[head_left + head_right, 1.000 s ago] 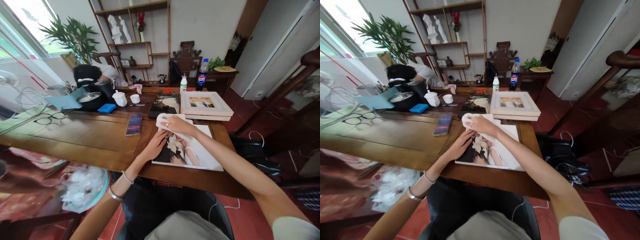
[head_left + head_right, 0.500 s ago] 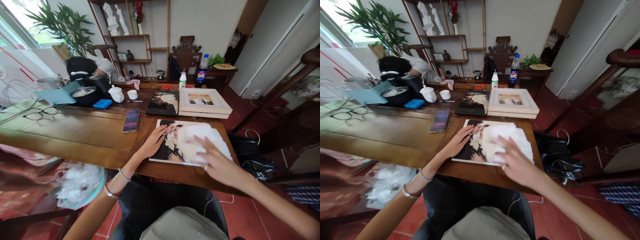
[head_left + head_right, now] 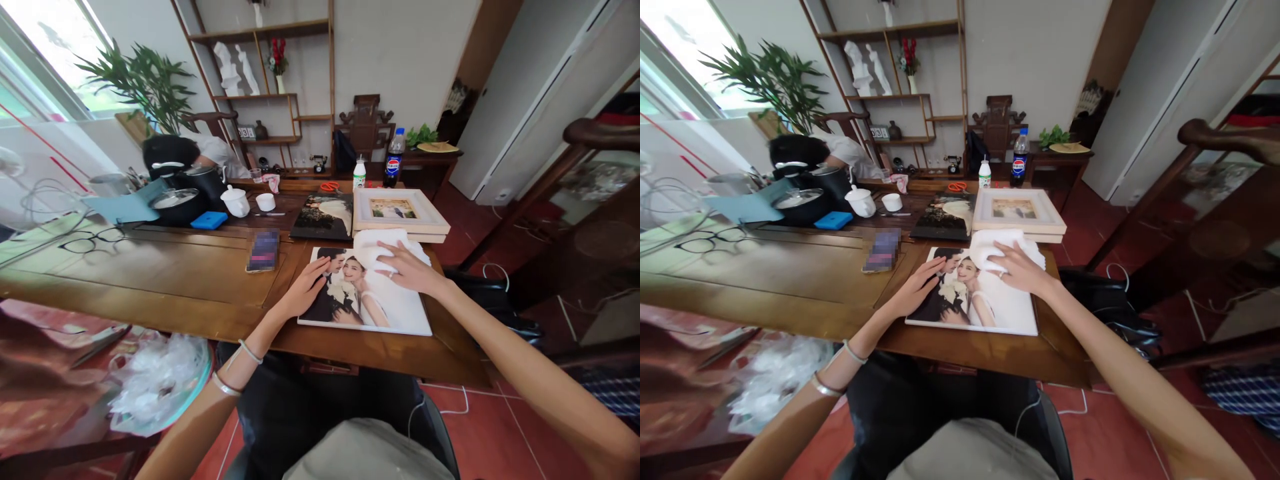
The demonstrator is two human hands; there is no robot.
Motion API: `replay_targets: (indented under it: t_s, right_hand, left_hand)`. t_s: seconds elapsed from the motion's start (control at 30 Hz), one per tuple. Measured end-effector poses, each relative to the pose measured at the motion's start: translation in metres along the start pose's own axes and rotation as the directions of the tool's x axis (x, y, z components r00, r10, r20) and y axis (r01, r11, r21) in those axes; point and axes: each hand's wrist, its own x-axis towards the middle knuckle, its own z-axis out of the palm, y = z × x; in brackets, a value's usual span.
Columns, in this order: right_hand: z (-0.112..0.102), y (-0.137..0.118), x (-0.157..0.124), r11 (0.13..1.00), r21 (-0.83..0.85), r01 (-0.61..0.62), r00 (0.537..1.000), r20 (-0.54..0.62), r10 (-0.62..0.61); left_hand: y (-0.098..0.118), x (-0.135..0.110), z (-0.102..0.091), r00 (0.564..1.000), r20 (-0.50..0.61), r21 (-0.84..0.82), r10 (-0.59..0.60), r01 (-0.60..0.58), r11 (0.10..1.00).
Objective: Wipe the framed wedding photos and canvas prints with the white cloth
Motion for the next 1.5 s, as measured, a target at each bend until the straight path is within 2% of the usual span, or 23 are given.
replay_targets:
  t_s: [0.1, 0.2, 0.33, 0.43, 0.53, 0.63, 0.73, 0.8, 0.9, 1.0, 1.1, 1.2, 1.3, 1.43, 1.5]
  right_hand:
    - [0.0, -0.011, -0.008, 1.0, -0.012, 0.001, 1.0, 0.007, 0.0]
    - [-0.002, -0.049, -0.036, 0.999, 0.024, 0.036, 0.999, 0.037, -0.036]
    - [-0.008, -0.109, -0.077, 0.99, 0.109, 0.085, 0.986, 0.135, -0.1]
    - [-0.01, -0.125, -0.085, 0.979, 0.16, 0.126, 0.974, 0.167, -0.152]
    - [-0.007, -0.103, -0.067, 0.981, 0.137, 0.135, 0.979, 0.135, -0.154]
    - [-0.002, -0.058, -0.034, 0.993, 0.066, 0.099, 0.99, 0.094, -0.104]
    - [0.003, -0.02, -0.004, 1.0, -0.001, 0.023, 0.999, 0.028, -0.023]
    - [0.005, -0.009, 0.004, 0.999, -0.023, -0.037, 0.999, -0.021, 0.036]
    - [0.006, -0.022, -0.005, 0.999, -0.025, -0.045, 0.998, -0.036, 0.044]
    - [0.004, -0.063, -0.035, 0.999, 0.017, 0.037, 0.999, 0.02, -0.037]
    - [-0.001, -0.108, -0.07, 0.993, 0.099, 0.061, 0.993, 0.094, -0.07]
    - [-0.006, -0.129, -0.086, 0.979, 0.174, 0.108, 0.984, 0.122, -0.13]
    - [-0.006, -0.113, -0.073, 0.977, 0.177, 0.116, 0.986, 0.102, -0.135]
    - [0.002, -0.058, -0.027, 0.996, 0.074, 0.055, 0.998, 0.034, -0.058]
    - [0.008, -0.035, -0.004, 1.0, 0.003, -0.022, 1.0, -0.01, 0.022]
  left_hand:
    - [0.001, 0.0, 0.0, 1.0, -0.006, 0.003, 0.0, 0.0, 1.0]
    - [0.001, 0.0, 0.001, 1.0, -0.006, 0.021, 0.005, -0.005, 1.0]
    - [-0.001, 0.0, 0.001, 1.0, 0.009, 0.031, 0.001, -0.001, 1.0]
    - [-0.003, 0.0, 0.001, 1.0, 0.027, 0.033, 0.001, -0.002, 0.999]
    - [-0.002, 0.0, -0.001, 0.999, 0.041, 0.034, -0.004, 0.003, 0.999]
    - [-0.002, 0.0, -0.001, 0.999, 0.039, 0.031, -0.008, 0.006, 1.0]
    - [-0.002, 0.0, 0.0, 1.0, 0.013, 0.015, 0.012, -0.012, 1.0]
    - [-0.002, 0.0, 0.001, 1.0, -0.001, 0.009, 0.018, -0.018, 1.0]
    - [-0.003, 0.0, 0.002, 1.0, -0.009, 0.014, 0.007, -0.007, 1.0]
    - [-0.003, 0.0, 0.002, 1.0, -0.002, 0.027, 0.007, -0.007, 1.0]
    - [-0.004, 0.0, 0.002, 1.0, 0.016, 0.036, 0.012, -0.012, 0.999]
    - [-0.006, 0.0, 0.002, 0.999, 0.022, 0.033, 0.023, -0.024, 0.999]
    - [-0.006, 0.0, 0.001, 0.999, 0.022, 0.029, 0.028, -0.028, 0.999]
    - [-0.005, 0.0, 0.0, 0.999, 0.03, 0.027, 0.015, -0.016, 1.0]
    - [-0.004, 0.0, 0.0, 1.0, 0.028, 0.019, 0.01, -0.011, 1.0]
